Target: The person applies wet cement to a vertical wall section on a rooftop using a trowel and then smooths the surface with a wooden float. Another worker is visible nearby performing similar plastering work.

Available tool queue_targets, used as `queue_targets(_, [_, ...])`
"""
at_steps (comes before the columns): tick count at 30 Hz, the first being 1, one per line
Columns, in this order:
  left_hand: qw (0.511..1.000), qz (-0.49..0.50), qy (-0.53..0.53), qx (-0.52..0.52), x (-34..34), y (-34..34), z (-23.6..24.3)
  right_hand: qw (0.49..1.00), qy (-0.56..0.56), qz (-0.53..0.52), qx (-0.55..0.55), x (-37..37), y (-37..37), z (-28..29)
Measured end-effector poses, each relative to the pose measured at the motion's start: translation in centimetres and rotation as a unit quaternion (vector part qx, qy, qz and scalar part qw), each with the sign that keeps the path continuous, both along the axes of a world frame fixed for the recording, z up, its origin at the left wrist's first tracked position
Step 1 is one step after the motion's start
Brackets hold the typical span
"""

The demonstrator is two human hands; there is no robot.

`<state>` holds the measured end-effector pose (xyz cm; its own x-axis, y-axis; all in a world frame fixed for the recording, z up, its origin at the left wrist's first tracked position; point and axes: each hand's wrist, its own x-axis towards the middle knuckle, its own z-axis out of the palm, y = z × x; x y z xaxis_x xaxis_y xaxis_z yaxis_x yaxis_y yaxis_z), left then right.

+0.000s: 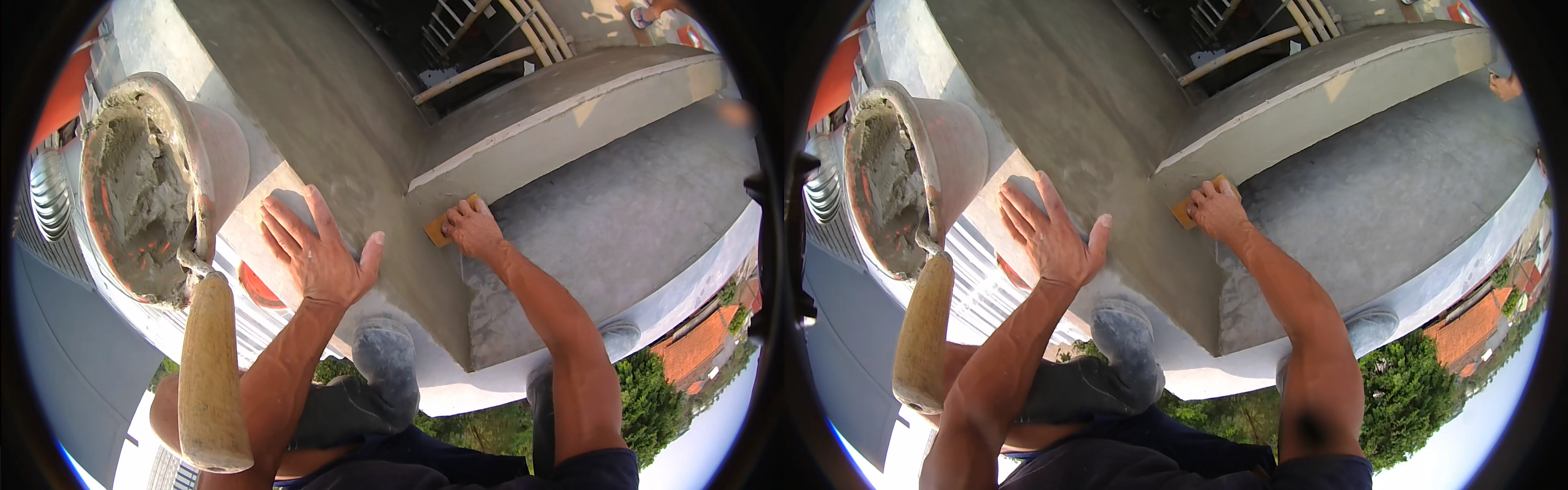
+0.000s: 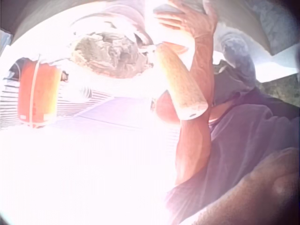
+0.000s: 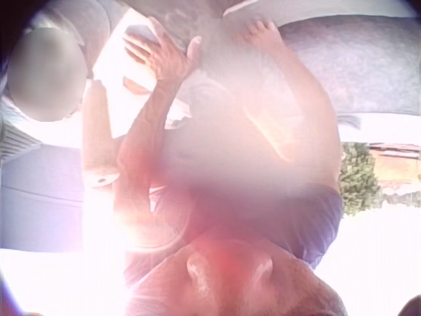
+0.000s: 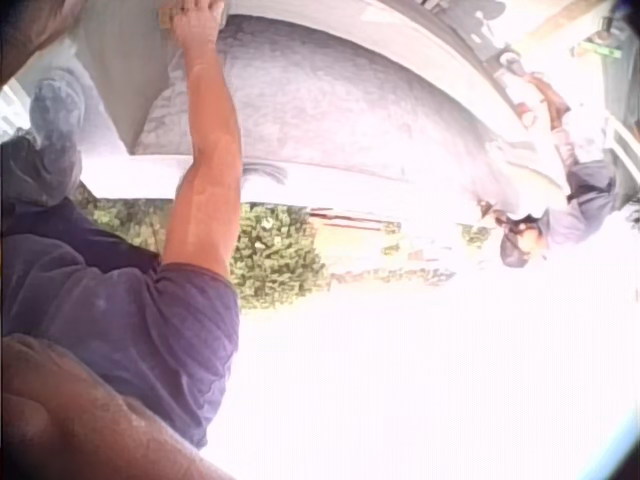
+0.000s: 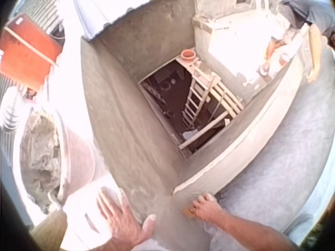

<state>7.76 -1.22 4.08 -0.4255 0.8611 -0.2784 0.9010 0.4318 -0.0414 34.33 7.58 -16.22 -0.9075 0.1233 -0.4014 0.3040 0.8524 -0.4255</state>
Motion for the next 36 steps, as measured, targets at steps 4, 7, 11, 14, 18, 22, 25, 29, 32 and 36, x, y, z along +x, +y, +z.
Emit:
queue_targets(4, [1.000, -0.001, -0.003, 0.007, 0.0, 0.0, 0.0, 1.000, 0.004, 0.003, -0.001, 5.0, -2.4, 0.7])
queue_targets(7, [1.000, 0.001, -0.005, 0.005, 0.0, -0.1, 0.0, 0.998, 0.034, -0.045, -0.012, 5.5, -2.4, 1.4])
queue_targets(11, [1.000, -0.004, 0.004, 0.003, 0.0, -0.1, -0.2, 0.996, 0.040, -0.077, 0.013, 1.2, 0.4, 1.5])
queue_targets(14, [1.000, -0.012, 0.006, 0.009, 0.0, 0.0, -0.2, 0.995, 0.036, -0.091, 0.028, -2.6, 3.0, 1.3])
queue_targets(18, [1.000, -0.008, 0.004, -0.004, 0.0, -0.1, -0.1, 0.994, 0.050, -0.086, 0.042, -4.6, 4.6, 1.1])
queue_targets(22, [1.000, -0.007, 0.010, -0.006, 0.1, 0.0, -0.3, 0.996, 0.035, -0.074, 0.022, -3.1, 3.8, 0.1])
queue_targets(25, [1.000, -0.013, 0.016, -0.005, 0.1, 0.0, -0.3, 0.997, 0.051, -0.059, 0.015, 0.2, 1.5, -0.6])
queue_targets(29, [1.000, -0.011, 0.019, -0.010, 0.0, -0.2, -0.4, 0.999, 0.024, -0.036, 0.003, 5.5, -2.1, -1.0])
queue_targets(32, [1.000, -0.012, 0.020, -0.001, 0.0, -0.3, -0.6, 0.996, -0.019, -0.081, -0.041, 8.7, -4.2, 0.2])
queue_targets(36, [1.000, -0.014, 0.028, 0.000, 0.1, -0.3, -0.6, 0.933, -0.153, -0.276, -0.175, 9.7, -5.6, 2.4])
